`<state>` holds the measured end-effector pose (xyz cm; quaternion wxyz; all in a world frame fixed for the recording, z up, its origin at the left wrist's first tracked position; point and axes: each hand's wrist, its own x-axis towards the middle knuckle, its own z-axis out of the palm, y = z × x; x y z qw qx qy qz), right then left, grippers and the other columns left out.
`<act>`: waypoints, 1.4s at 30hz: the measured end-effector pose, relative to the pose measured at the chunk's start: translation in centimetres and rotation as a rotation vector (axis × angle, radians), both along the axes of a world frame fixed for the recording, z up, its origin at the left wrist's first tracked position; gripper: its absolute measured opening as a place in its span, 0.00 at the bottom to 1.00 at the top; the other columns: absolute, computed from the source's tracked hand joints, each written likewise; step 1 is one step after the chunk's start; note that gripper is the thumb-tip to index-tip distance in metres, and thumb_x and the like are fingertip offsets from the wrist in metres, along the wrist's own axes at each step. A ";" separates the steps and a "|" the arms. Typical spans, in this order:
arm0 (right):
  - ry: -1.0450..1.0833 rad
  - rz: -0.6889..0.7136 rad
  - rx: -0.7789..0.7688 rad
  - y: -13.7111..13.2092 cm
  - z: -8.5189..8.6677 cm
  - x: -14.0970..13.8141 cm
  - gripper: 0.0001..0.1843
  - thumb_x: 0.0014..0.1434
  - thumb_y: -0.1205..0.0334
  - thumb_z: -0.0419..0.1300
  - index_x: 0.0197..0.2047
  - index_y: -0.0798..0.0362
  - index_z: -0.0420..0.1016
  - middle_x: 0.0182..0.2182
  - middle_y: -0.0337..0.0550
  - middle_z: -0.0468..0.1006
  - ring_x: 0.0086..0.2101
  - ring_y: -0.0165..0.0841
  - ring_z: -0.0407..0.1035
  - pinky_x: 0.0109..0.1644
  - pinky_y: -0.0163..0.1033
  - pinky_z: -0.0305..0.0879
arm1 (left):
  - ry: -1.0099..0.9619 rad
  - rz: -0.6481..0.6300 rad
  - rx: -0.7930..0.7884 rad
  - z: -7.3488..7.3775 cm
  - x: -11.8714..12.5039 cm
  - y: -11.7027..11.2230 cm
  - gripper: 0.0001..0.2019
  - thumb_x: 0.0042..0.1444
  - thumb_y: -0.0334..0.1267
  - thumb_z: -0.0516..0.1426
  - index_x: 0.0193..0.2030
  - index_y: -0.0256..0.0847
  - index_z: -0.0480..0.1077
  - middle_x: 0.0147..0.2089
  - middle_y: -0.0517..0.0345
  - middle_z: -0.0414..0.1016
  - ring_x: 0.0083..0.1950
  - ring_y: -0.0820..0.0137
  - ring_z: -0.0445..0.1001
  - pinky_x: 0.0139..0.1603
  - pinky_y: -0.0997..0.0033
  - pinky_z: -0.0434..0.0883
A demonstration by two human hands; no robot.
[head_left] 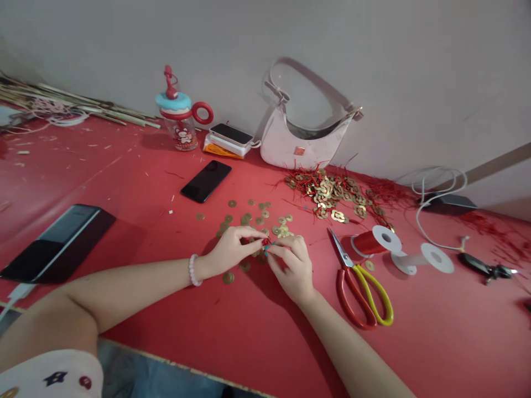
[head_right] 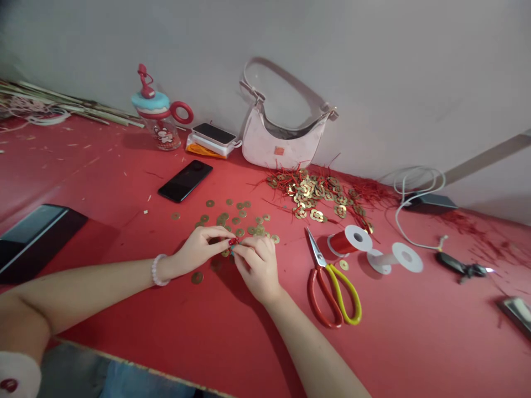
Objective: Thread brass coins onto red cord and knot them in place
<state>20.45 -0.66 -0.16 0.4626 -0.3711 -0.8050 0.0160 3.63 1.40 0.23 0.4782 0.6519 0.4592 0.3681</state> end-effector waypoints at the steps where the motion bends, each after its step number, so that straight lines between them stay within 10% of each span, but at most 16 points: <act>1: -0.004 -0.005 -0.001 0.0 0.0 0.0 0.10 0.52 0.73 0.59 0.36 0.49 0.70 0.30 0.41 0.71 0.32 0.31 0.64 0.35 0.40 0.63 | 0.003 -0.003 -0.003 0.0 0.0 0.0 0.10 0.53 0.36 0.56 0.38 0.35 0.75 0.31 0.55 0.75 0.31 0.73 0.73 0.32 0.76 0.70; 18: 0.131 -0.003 -0.338 0.2 0.3 -0.1 0.05 0.49 0.70 0.58 0.28 0.51 0.70 0.34 0.43 0.67 0.37 0.33 0.63 0.38 0.40 0.65 | -0.025 -0.040 0.126 0.5 0.1 -0.2 0.07 0.53 0.33 0.56 0.35 0.37 0.76 0.35 0.54 0.77 0.37 0.71 0.74 0.38 0.74 0.71; 42: 0.199 0.041 -0.369 0.1 0.1 0.3 0.11 0.52 0.71 0.57 0.38 0.49 0.70 0.32 0.39 0.72 0.35 0.30 0.67 0.40 0.39 0.65 | 0.059 -0.066 0.225 0.1 0.0 -0.1 0.06 0.52 0.33 0.57 0.35 0.38 0.75 0.36 0.53 0.77 0.39 0.69 0.74 0.44 0.69 0.70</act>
